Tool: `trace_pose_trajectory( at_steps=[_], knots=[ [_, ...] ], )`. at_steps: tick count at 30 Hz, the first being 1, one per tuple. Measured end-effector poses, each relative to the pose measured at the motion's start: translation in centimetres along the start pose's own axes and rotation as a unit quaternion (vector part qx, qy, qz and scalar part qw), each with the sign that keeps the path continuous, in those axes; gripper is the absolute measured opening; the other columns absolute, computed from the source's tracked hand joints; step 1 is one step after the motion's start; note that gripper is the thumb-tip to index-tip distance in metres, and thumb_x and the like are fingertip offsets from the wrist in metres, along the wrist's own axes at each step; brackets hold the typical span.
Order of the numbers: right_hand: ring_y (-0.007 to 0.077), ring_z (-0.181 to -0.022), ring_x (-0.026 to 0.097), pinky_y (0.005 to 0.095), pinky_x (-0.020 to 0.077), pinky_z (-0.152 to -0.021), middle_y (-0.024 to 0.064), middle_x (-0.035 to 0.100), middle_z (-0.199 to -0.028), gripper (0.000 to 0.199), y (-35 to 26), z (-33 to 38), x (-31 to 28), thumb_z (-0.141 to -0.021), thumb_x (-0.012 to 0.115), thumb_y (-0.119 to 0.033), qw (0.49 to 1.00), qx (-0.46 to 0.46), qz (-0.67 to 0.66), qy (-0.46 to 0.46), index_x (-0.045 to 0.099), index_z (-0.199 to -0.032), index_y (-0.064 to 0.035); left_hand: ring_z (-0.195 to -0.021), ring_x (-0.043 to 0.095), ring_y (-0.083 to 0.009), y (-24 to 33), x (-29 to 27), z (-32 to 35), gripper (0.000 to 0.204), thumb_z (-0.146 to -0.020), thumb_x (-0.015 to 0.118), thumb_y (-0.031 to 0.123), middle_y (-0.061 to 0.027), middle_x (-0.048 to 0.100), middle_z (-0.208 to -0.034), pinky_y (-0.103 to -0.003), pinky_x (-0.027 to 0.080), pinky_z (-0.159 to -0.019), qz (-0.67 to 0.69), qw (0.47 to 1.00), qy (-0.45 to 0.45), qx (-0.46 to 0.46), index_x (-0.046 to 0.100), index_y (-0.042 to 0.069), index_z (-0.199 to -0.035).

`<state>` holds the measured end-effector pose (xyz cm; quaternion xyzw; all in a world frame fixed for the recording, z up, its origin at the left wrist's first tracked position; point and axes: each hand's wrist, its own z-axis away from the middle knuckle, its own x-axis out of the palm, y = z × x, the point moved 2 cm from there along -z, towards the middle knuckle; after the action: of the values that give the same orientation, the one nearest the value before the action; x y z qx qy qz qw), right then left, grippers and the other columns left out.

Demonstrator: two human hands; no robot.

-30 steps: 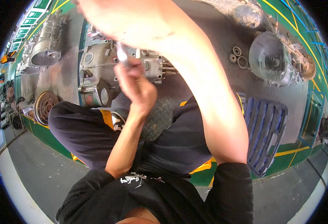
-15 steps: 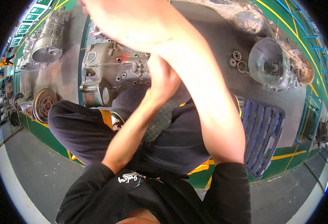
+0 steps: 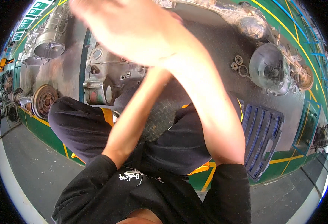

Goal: Disassembling a transmission or transfer case assembly using hand tools in a workshop.

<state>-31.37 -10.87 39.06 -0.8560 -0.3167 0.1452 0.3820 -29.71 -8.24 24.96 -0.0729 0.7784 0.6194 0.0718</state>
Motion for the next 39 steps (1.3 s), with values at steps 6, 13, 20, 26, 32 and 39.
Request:
trace_pose_trajectory(
  at_steps=[6, 13, 20, 26, 32, 39],
  knots=[
    [0.0124, -0.063, 0.040, 0.0297, 0.0385, -0.063, 0.0008, 0.042, -0.070, 0.044, -1.9, -0.3, -3.0, -0.109, 0.034, -0.030, 0.999, -0.035, 0.032, -0.002, 0.043, -0.073, -0.0072, -0.076, 0.047, -0.0148, 0.5, -3.3, 8.5, 0.006, -0.098, 0.046, -0.004, -0.0069, 0.048, -0.083, -0.027, 0.043, -0.069, -0.108, 0.935, 0.297, 0.158, 0.048, 0.001, -0.101],
    [0.0105, -0.070, 0.041, 0.0277, 0.0425, -0.066, 0.0006, 0.041, -0.079, 0.043, -4.7, -0.1, 2.5, -0.112, 0.033, -0.037, 0.988, 0.089, 0.081, 0.093, 0.048, -0.087, -0.0053, -0.083, 0.052, -0.0308, -0.3, -5.4, 0.9, 0.018, -0.095, 0.048, 0.000, -0.0207, 0.055, -0.096, -0.040, 0.045, -0.074, -0.088, 0.972, 0.193, 0.101, 0.046, -0.007, -0.112],
    [0.0111, -0.065, 0.040, 0.0294, 0.0384, -0.065, -0.0003, 0.043, -0.070, 0.046, -1.9, -0.5, -4.0, -0.110, 0.032, -0.032, 0.999, 0.024, 0.030, 0.031, 0.043, -0.072, -0.0091, -0.095, 0.056, -0.0359, 1.4, 1.8, 6.9, 0.030, -0.085, 0.057, -0.008, -0.0214, 0.056, -0.104, -0.043, 0.047, -0.078, -0.034, 0.982, 0.124, 0.141, 0.049, -0.006, -0.114],
    [0.0092, -0.062, 0.041, 0.0285, 0.0391, -0.055, -0.0013, 0.040, -0.069, 0.039, -3.0, -0.2, -1.0, -0.111, 0.033, -0.032, 0.979, -0.029, 0.196, 0.043, 0.046, -0.081, -0.0102, -0.083, 0.053, -0.0194, -0.4, -7.4, 1.7, 0.020, -0.095, 0.050, -0.003, -0.0089, 0.056, -0.091, -0.031, 0.046, -0.074, -0.135, 0.914, 0.373, 0.082, 0.049, -0.003, -0.115],
    [0.0107, -0.069, 0.041, 0.0308, 0.0414, -0.065, -0.0008, 0.039, -0.075, 0.048, -0.8, -0.5, -0.5, -0.112, 0.029, -0.043, 0.998, 0.058, -0.016, 0.018, 0.043, -0.080, -0.0104, -0.103, 0.057, -0.0244, 0.8, -0.5, -2.4, 0.033, -0.089, 0.062, 0.005, -0.0241, 0.060, -0.113, -0.039, 0.048, -0.090, 0.099, 0.994, 0.056, 0.006, 0.051, -0.007, -0.119],
    [0.0105, -0.064, 0.039, 0.0291, 0.0392, -0.064, -0.0013, 0.039, -0.069, 0.044, -5.7, -0.6, -2.8, -0.110, 0.029, -0.037, 0.992, 0.091, 0.085, 0.014, 0.043, -0.079, -0.0084, -0.070, 0.041, -0.0122, 0.8, -3.5, 7.7, 0.017, -0.097, 0.040, -0.003, -0.0053, 0.049, -0.084, -0.027, 0.037, -0.062, -0.018, 0.946, 0.265, 0.184, 0.051, -0.001, -0.109]
  ],
)
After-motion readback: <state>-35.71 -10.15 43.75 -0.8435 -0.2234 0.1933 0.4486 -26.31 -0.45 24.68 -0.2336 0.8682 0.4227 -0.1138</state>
